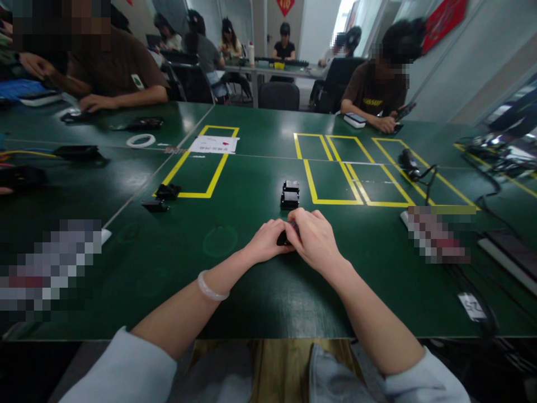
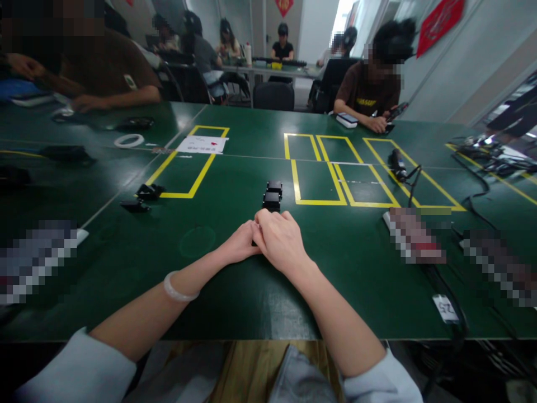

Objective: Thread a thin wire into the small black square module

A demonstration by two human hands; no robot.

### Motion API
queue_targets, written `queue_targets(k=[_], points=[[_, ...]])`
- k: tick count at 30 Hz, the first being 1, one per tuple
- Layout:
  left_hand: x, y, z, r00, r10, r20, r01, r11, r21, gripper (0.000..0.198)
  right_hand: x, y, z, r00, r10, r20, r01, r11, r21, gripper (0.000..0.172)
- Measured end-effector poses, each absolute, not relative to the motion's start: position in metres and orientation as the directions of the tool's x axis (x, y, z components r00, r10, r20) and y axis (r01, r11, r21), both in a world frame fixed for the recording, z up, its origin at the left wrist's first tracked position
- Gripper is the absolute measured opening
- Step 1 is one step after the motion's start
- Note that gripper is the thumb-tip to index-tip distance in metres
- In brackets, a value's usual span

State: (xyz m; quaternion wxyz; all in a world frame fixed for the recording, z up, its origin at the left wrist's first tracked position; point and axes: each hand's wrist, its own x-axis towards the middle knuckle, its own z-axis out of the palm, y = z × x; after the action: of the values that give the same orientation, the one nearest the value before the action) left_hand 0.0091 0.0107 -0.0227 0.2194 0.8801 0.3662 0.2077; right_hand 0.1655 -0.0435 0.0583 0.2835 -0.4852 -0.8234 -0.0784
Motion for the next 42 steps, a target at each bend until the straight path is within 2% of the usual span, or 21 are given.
queue_targets(k=[4, 11, 16, 25, 30, 34, 38, 42], points=[[0.0089, 0.0099, -0.0213, 0.645, 0.739, 0.193, 0.555, -0.627, 0.547, 0.035, 0.1654, -0.0413, 0.0576, -0.370, 0.750, 0.548, 0.852, 0.509, -0.122, 0.022], [0.0084, 0.0105, -0.0224, 0.644, 0.738, 0.203, 0.552, -0.631, 0.545, 0.034, 0.1643, -0.0447, 0.0618, -0.377, 0.755, 0.537, 0.855, 0.507, -0.113, 0.015], [0.0076, 0.0097, -0.0217, 0.647, 0.739, 0.188, 0.548, -0.623, 0.558, 0.034, 0.1667, -0.0424, 0.0575, -0.357, 0.772, 0.526, 0.863, 0.488, -0.129, 0.027], [0.0076, 0.0101, -0.0226, 0.642, 0.738, 0.210, 0.548, -0.632, 0.548, 0.038, 0.1662, -0.0434, 0.0615, -0.364, 0.772, 0.522, 0.862, 0.491, -0.125, 0.015], [0.0080, 0.0092, -0.0221, 0.643, 0.742, 0.190, 0.556, -0.623, 0.550, 0.036, 0.1666, -0.0431, 0.0632, -0.376, 0.782, 0.498, 0.862, 0.492, -0.121, 0.024], [0.0082, 0.0091, -0.0206, 0.642, 0.741, 0.197, 0.554, -0.626, 0.550, 0.039, 0.1658, -0.0431, 0.0636, -0.381, 0.779, 0.497, 0.869, 0.485, -0.094, 0.018], [0.0090, 0.0094, -0.0200, 0.641, 0.743, 0.194, 0.553, -0.622, 0.554, 0.031, 0.1645, -0.0445, 0.0647, -0.396, 0.770, 0.500, 0.859, 0.503, -0.093, 0.011], [0.0089, 0.0092, -0.0213, 0.626, 0.756, 0.193, 0.554, -0.605, 0.571, 0.031, 0.1630, -0.0433, 0.0636, -0.406, 0.771, 0.490, 0.854, 0.511, -0.097, 0.019]])
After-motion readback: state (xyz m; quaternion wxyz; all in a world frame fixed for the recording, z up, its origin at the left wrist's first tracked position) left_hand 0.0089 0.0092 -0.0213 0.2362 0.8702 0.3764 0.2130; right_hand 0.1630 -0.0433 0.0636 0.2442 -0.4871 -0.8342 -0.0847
